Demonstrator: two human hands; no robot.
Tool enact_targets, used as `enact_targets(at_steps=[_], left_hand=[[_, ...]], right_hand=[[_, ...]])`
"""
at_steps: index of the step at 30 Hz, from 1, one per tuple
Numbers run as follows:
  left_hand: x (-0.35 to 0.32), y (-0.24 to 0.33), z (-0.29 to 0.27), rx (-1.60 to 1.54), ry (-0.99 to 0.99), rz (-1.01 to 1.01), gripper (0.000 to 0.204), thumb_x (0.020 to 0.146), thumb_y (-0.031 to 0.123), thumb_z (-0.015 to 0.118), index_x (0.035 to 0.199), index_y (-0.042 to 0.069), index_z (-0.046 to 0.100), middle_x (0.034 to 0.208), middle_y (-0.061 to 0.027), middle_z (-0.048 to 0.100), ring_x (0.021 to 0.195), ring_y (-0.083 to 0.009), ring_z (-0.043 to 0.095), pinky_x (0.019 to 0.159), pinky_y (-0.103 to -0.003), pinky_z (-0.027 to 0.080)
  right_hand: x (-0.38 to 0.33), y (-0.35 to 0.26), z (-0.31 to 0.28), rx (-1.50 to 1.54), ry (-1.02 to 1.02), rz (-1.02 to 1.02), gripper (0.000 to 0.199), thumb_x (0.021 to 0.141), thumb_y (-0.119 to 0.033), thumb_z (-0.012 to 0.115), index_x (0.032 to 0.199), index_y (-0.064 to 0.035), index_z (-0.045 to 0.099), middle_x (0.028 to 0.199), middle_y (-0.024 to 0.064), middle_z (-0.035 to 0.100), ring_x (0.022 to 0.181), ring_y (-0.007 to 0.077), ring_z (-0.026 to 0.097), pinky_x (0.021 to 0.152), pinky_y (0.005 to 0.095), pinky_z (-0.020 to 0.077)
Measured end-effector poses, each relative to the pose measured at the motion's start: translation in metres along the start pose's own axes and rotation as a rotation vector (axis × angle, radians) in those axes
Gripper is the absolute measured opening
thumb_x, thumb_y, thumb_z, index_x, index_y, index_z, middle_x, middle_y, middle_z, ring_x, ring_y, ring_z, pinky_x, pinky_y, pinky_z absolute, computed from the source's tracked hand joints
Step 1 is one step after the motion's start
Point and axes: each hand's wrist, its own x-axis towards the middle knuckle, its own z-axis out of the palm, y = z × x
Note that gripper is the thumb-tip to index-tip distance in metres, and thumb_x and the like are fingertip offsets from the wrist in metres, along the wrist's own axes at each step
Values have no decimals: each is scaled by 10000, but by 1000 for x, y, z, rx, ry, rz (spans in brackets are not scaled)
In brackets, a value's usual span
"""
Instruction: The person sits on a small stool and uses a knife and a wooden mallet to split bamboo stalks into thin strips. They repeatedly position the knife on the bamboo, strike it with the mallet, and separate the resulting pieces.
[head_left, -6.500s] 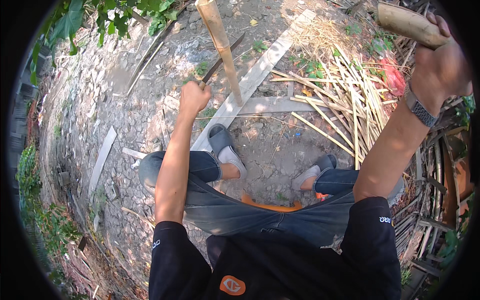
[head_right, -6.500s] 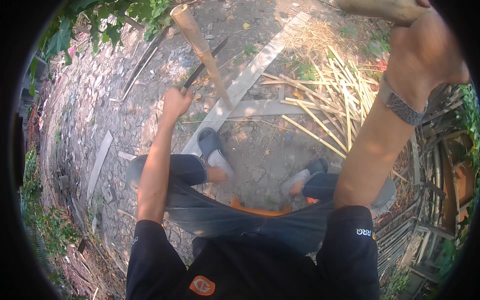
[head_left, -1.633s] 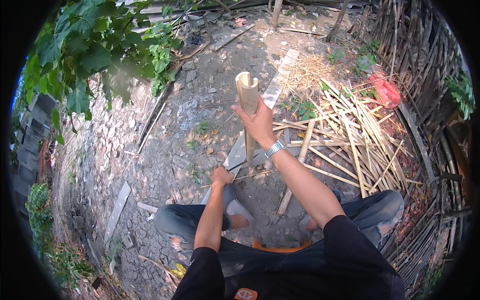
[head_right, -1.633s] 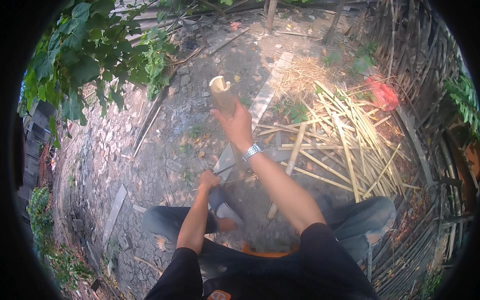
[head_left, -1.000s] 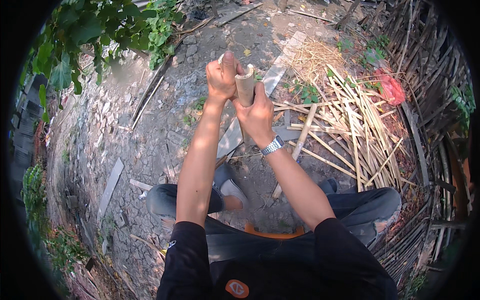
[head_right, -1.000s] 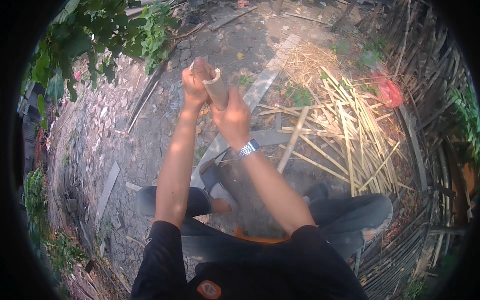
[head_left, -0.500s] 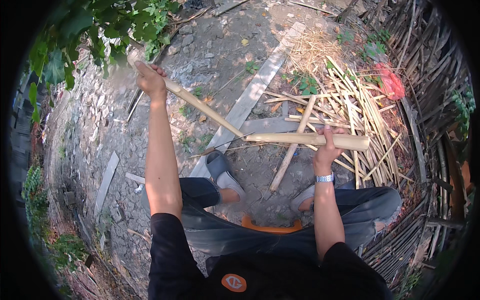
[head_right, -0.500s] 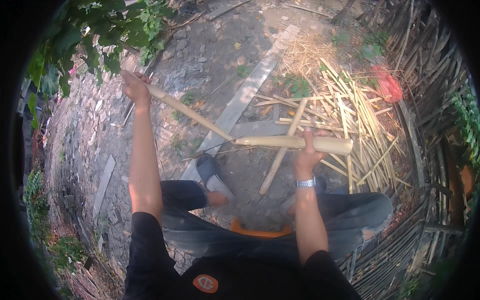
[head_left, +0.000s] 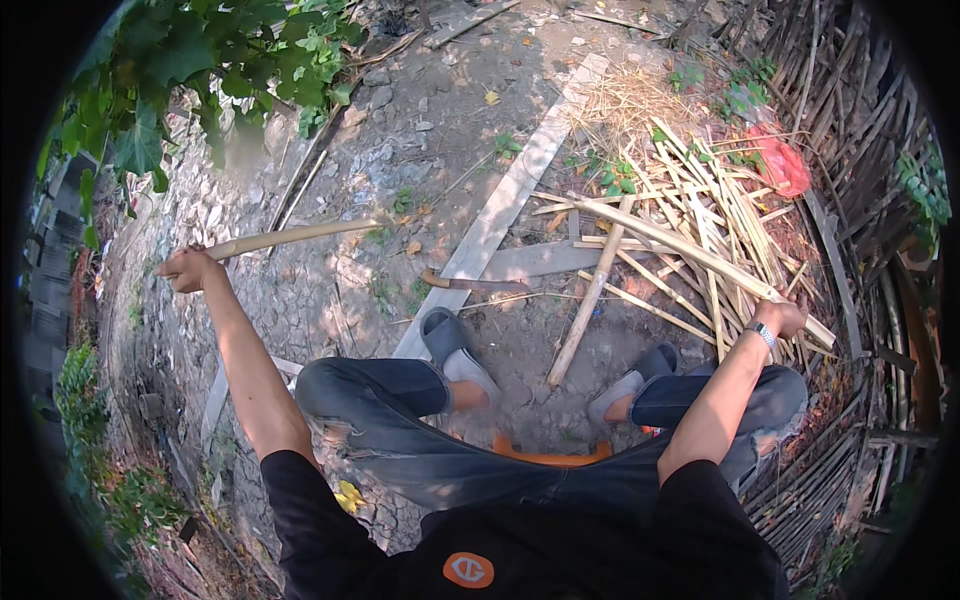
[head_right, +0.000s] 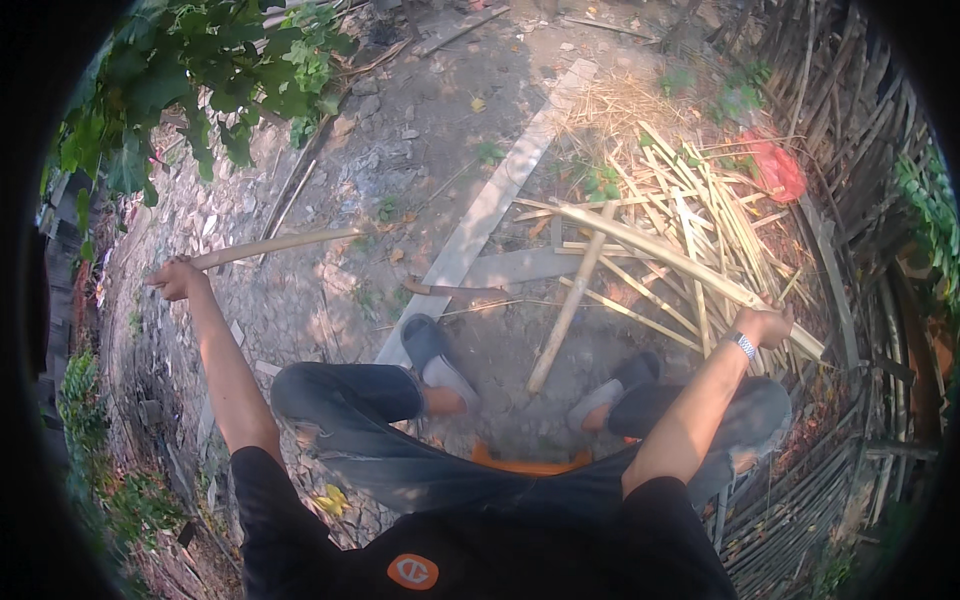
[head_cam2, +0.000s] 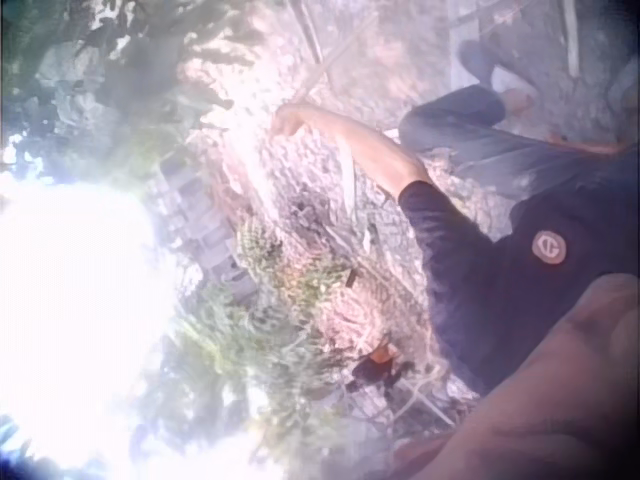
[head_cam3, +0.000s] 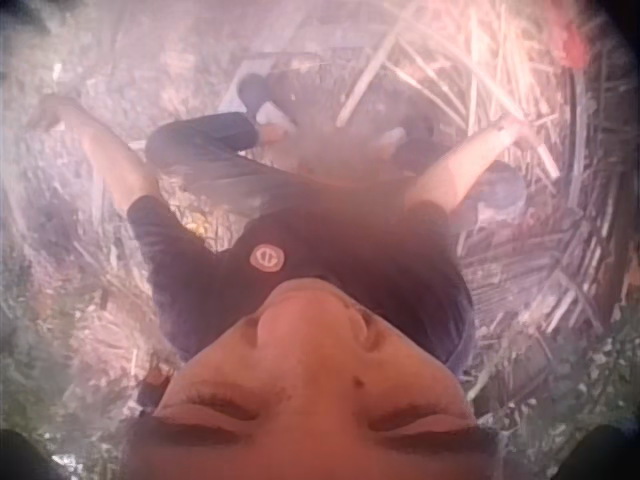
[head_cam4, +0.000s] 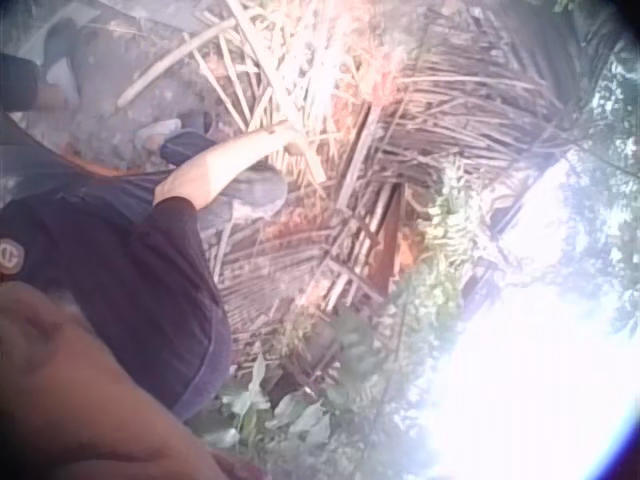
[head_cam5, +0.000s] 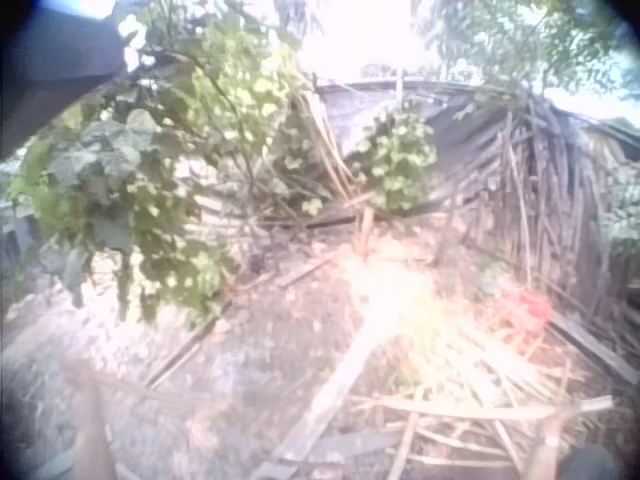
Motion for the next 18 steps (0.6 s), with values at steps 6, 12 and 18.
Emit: enact_targets(at_steps=[6, 12, 18], left_hand=[[37, 63, -20, 24, -303, 279, 668, 1014, 582, 500, 711, -8, 579, 657, -115, 601, 554, -213, 572, 529, -348, 495], [1, 99, -19, -397, -1025, 190, 773, 932, 756, 461, 879, -10, 549, 753, -123, 542, 681, -231, 523, 655, -363, 455], [-53, 115, -15, -643, -1468, 109, 940, 868, 891, 306, 957, -8, 562, 732, -115, 516, 699, -236, 490, 675, -373, 420]], right_hand=[[29, -22, 35, 96, -352, -16, 156, 910, -31, 619, 935, 73, 505, 744, 124, 517, 558, 232, 516, 526, 360, 505], [-43, -36, 55, -47, -551, -91, 168, 883, -14, 661, 941, 93, 546, 803, 166, 589, 636, 285, 608, 548, 389, 586], [-50, -55, 85, -187, -586, -360, 111, 870, 6, 666, 923, 70, 593, 817, 150, 607, 608, 282, 653, 583, 441, 646]])
